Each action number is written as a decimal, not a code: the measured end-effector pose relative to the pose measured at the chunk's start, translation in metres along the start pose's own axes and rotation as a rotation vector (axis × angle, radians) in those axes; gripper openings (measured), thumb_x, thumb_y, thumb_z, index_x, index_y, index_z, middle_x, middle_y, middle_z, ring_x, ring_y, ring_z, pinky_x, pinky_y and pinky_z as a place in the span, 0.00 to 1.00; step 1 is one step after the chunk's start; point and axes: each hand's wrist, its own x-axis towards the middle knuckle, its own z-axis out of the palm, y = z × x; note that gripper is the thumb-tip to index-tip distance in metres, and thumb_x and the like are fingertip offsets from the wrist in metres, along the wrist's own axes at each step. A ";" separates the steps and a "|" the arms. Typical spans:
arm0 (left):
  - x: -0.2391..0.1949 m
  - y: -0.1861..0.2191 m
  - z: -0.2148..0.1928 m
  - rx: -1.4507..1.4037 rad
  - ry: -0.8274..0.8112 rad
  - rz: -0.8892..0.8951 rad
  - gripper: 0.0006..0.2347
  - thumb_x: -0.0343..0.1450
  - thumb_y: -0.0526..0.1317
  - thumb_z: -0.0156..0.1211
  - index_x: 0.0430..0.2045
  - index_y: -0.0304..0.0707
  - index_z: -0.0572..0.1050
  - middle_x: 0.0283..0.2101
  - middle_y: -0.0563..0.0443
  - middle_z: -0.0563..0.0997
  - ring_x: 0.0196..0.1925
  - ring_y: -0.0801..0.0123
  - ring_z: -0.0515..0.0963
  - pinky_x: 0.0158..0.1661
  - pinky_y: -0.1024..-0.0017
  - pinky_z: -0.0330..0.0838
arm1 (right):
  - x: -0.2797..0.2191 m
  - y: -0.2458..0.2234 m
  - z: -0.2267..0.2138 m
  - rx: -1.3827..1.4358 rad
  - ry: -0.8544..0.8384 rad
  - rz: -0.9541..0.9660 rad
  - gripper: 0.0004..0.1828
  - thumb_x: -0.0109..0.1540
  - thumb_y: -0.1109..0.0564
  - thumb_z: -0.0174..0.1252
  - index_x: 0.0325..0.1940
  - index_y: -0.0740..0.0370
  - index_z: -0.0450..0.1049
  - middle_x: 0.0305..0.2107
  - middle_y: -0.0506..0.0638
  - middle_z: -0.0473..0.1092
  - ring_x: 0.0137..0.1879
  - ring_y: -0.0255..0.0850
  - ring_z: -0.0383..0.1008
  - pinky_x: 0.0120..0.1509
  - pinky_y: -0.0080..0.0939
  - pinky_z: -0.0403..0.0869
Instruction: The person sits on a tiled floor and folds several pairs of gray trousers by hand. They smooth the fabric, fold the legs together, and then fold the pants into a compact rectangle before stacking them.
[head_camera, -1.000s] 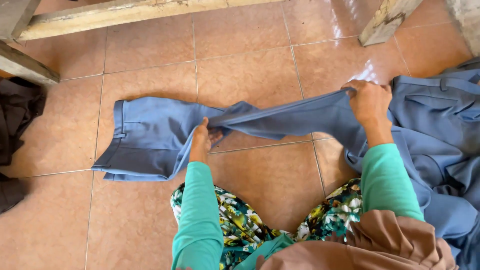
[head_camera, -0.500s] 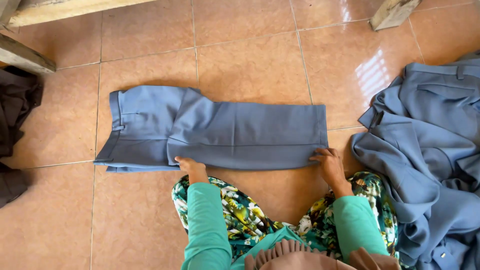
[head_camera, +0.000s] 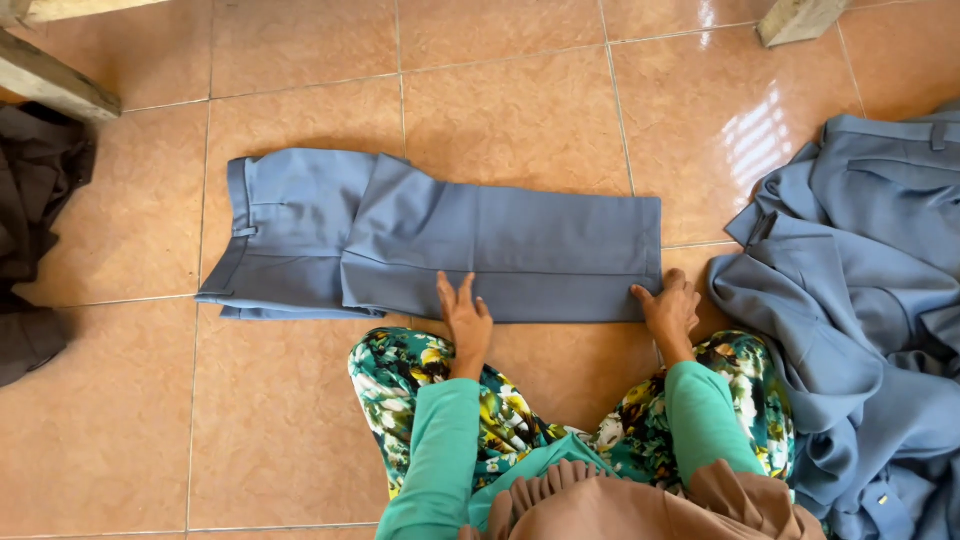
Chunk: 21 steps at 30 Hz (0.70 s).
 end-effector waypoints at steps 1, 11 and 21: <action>-0.008 -0.005 0.012 0.048 -0.068 0.026 0.23 0.66 0.29 0.60 0.57 0.50 0.74 0.72 0.31 0.57 0.71 0.37 0.60 0.65 0.49 0.61 | 0.001 -0.001 0.002 0.018 0.019 -0.019 0.38 0.55 0.31 0.69 0.62 0.49 0.67 0.53 0.53 0.67 0.63 0.56 0.67 0.58 0.65 0.72; -0.016 -0.027 0.030 0.226 -0.246 0.057 0.18 0.70 0.36 0.55 0.57 0.43 0.74 0.61 0.41 0.71 0.61 0.49 0.73 0.55 0.54 0.73 | -0.016 -0.034 -0.039 1.393 -0.336 0.170 0.24 0.53 0.61 0.70 0.53 0.52 0.74 0.28 0.40 0.70 0.30 0.36 0.76 0.34 0.32 0.77; -0.078 0.121 0.077 -0.163 -0.821 0.076 0.22 0.76 0.46 0.46 0.68 0.47 0.62 0.58 0.36 0.74 0.55 0.40 0.76 0.54 0.48 0.69 | -0.029 -0.017 -0.207 1.702 -0.351 -0.087 0.08 0.64 0.58 0.60 0.44 0.58 0.69 0.22 0.39 0.68 0.15 0.22 0.62 0.11 0.15 0.58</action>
